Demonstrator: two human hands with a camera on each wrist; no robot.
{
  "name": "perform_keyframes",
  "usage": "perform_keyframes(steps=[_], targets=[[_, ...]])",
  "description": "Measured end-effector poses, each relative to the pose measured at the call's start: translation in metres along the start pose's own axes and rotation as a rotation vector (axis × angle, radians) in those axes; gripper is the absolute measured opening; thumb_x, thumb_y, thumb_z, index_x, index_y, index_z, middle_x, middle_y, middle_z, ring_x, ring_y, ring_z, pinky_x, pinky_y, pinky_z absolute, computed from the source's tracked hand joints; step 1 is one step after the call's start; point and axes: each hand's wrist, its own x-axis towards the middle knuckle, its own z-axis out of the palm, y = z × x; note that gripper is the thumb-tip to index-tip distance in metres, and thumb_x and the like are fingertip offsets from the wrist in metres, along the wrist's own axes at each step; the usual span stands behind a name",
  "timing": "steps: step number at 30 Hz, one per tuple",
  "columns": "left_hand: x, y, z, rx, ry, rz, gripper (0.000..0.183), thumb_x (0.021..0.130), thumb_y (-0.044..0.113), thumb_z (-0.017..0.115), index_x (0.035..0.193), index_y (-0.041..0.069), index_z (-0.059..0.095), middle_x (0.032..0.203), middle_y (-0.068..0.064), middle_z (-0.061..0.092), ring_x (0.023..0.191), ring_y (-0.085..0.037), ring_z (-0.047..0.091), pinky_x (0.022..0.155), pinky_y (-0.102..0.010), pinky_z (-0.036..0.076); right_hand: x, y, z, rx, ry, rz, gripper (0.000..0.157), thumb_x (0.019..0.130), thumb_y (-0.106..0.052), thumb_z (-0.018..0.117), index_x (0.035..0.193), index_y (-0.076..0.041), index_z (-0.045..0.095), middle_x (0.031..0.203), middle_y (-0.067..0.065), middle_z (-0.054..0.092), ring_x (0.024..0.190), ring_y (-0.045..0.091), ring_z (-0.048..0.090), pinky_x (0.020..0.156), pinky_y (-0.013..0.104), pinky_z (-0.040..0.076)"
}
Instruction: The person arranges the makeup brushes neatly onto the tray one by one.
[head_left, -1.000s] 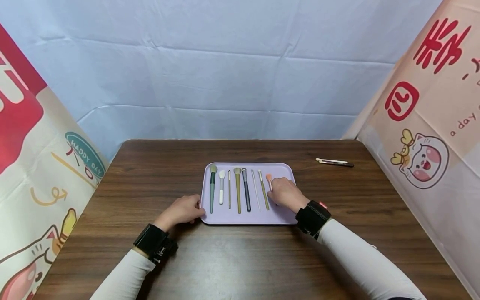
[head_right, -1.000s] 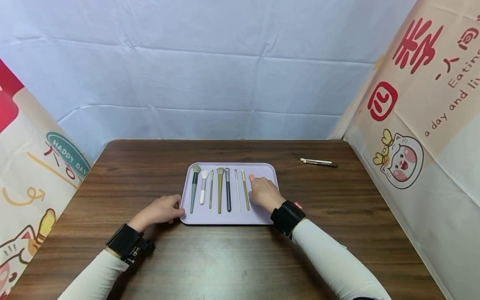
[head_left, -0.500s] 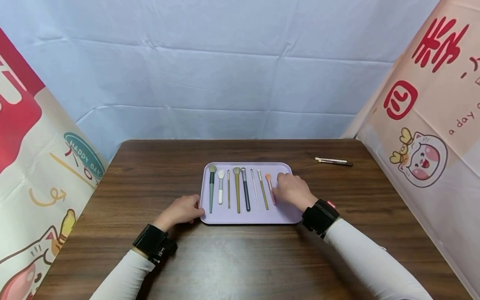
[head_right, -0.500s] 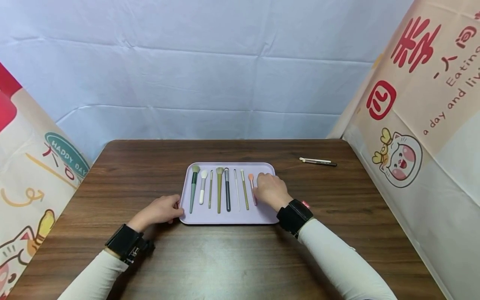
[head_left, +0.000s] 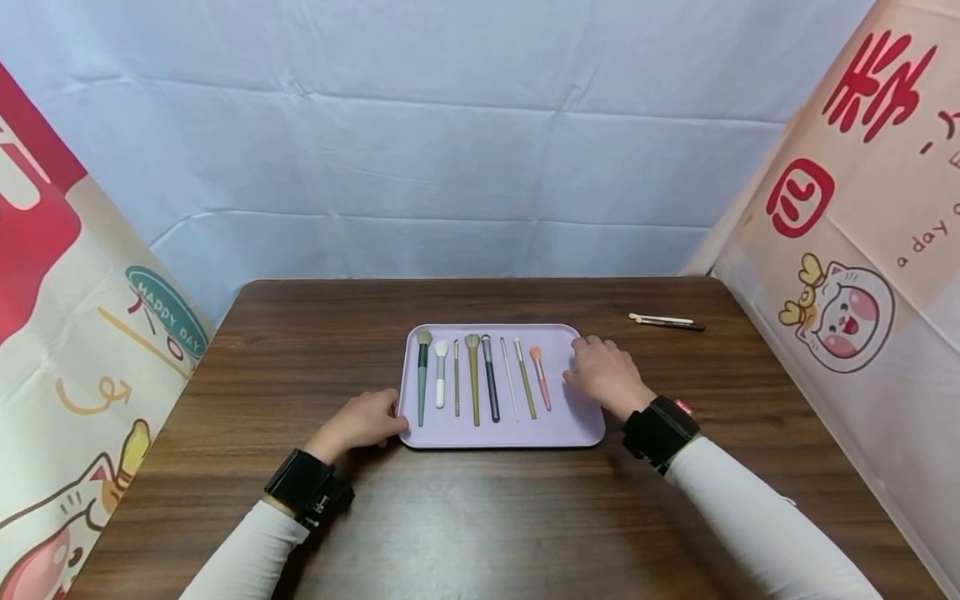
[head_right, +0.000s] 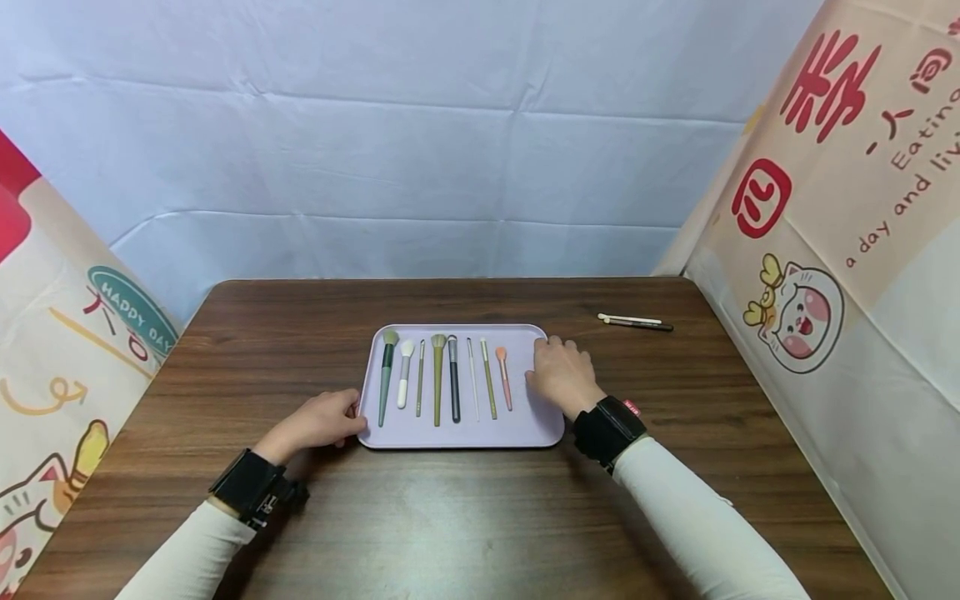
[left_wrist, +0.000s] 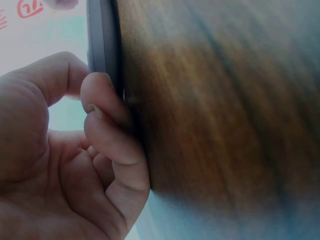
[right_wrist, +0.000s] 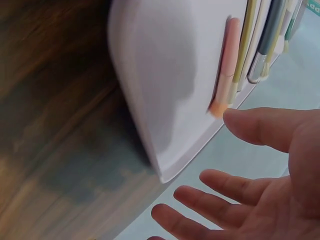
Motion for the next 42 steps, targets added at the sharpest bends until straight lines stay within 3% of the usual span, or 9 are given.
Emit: perform_keyframes(steps=[15,24,42], targets=[[0.001,-0.001,0.0,-0.008,-0.002,-0.009,0.01,0.088,0.017,0.065,0.088,0.009,0.058,0.067,-0.002,0.061,0.056,-0.015,0.059,0.058,-0.029,0.045,-0.003,0.028,0.0,0.02,0.011,0.011,0.063,0.097,-0.025,0.064,0.147,0.007,0.043,0.145,0.034,0.045,0.131,0.055,0.043,0.102,0.068,0.037],[0.001,-0.002,0.0,0.013,0.001,0.015,0.01,0.086,0.016,0.065,0.085,0.01,0.057,0.062,-0.001,0.06,0.054,-0.014,0.058,0.059,-0.029,0.043,-0.004,0.048,0.0,0.046,-0.027,0.019,0.063,0.1,-0.025,0.059,0.15,0.007,0.037,0.149,0.036,0.038,0.134,0.058,0.036,0.104,0.071,0.031],[0.0,0.001,-0.001,0.017,0.001,0.003,0.01,0.086,0.016,0.065,0.085,0.01,0.057,0.062,-0.002,0.06,0.054,-0.014,0.059,0.059,-0.029,0.044,0.006,0.084,-0.001,0.076,-0.022,0.049,0.063,0.1,-0.026,0.059,0.148,0.008,0.038,0.149,0.039,0.031,0.133,0.061,0.031,0.102,0.073,0.031]])
